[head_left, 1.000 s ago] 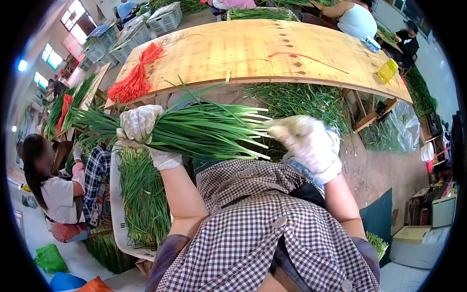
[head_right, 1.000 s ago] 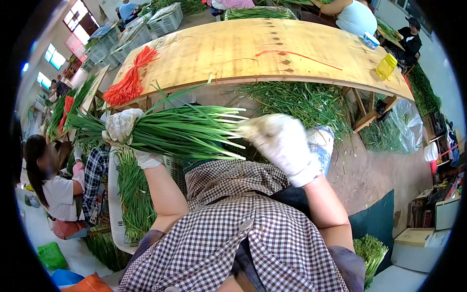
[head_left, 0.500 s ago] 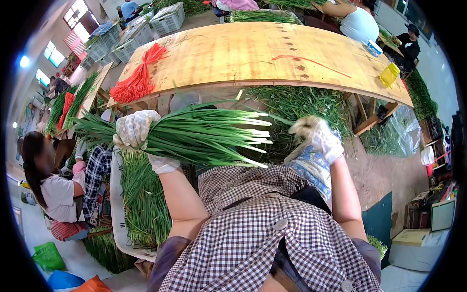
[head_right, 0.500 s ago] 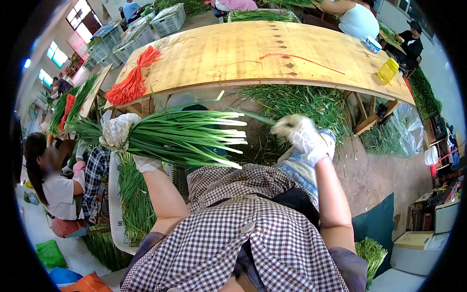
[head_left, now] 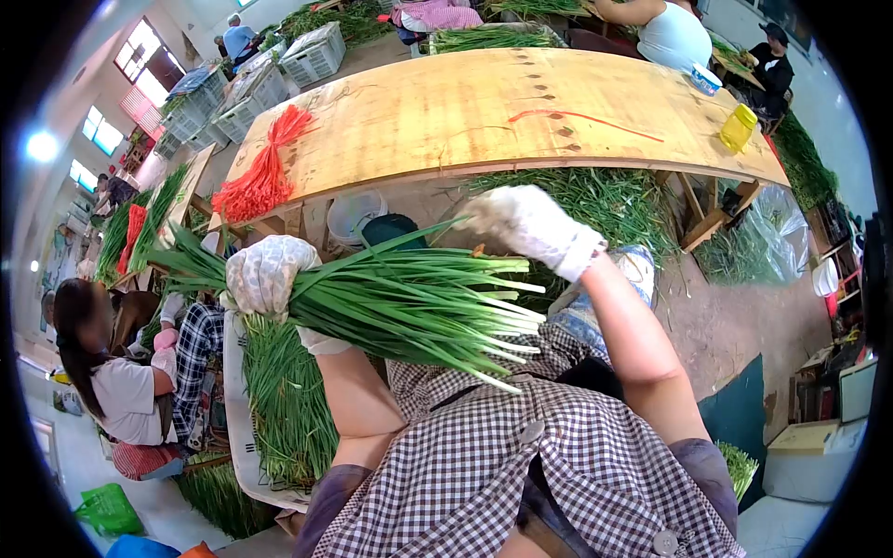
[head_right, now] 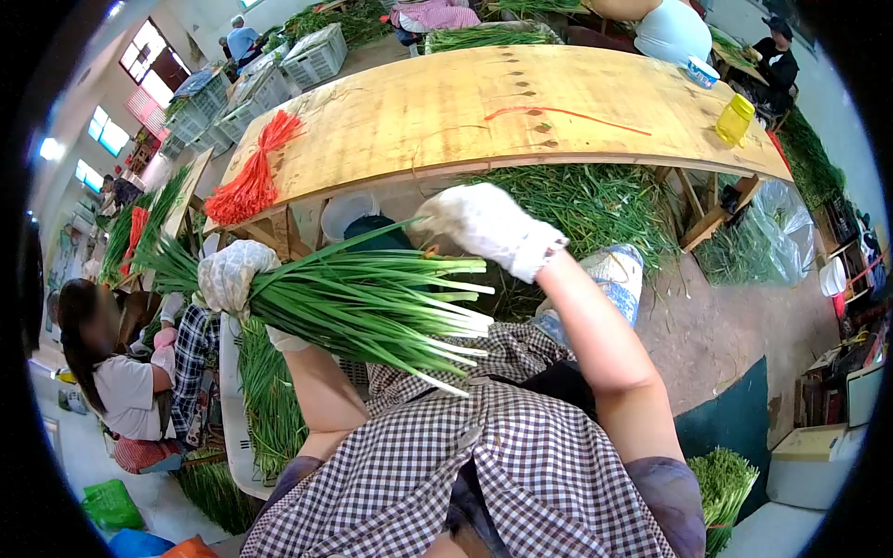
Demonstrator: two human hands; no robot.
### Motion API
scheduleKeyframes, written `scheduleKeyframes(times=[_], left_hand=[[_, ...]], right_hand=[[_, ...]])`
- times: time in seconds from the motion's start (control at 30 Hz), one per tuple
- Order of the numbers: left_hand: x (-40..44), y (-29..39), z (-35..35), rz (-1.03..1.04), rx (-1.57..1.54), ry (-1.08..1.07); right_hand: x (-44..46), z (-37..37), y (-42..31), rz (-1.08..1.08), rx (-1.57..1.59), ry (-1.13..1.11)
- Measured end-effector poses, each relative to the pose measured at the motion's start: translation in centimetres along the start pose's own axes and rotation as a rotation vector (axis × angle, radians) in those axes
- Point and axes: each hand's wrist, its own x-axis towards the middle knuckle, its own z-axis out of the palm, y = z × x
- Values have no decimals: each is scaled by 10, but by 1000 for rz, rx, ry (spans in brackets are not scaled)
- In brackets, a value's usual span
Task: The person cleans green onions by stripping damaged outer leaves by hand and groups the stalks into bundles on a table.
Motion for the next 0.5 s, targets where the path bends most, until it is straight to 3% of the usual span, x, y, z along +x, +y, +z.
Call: scheduleKeyframes(times=[0.03, 0.1, 0.13, 0.2, 0.27, 0.33, 0.37, 0.5], left_hand=[[-4, 5, 8, 9, -4, 25], [-9, 13, 29, 27, -76, -17], [-8, 17, 42, 45, -121, -62], [1, 25, 88, 164, -289, -282], [24, 33, 148, 302, -552, -623], [43, 35, 203, 378, -824, -973], [49, 35, 219, 391, -944, -1118], [48, 38, 220, 343, -947, -1189]], right_hand=[[-8, -4, 7, 71, -3, 51], [-32, -14, 30, 443, -292, 113], [-42, -27, 36, 644, -466, -37], [-80, -35, 51, 706, -572, -114], [-71, -46, 8, 665, 111, 105], [-67, -43, -21, 513, 655, 140], [-67, -36, -29, 462, 733, 136], [-48, -13, -50, 449, 866, 59]])
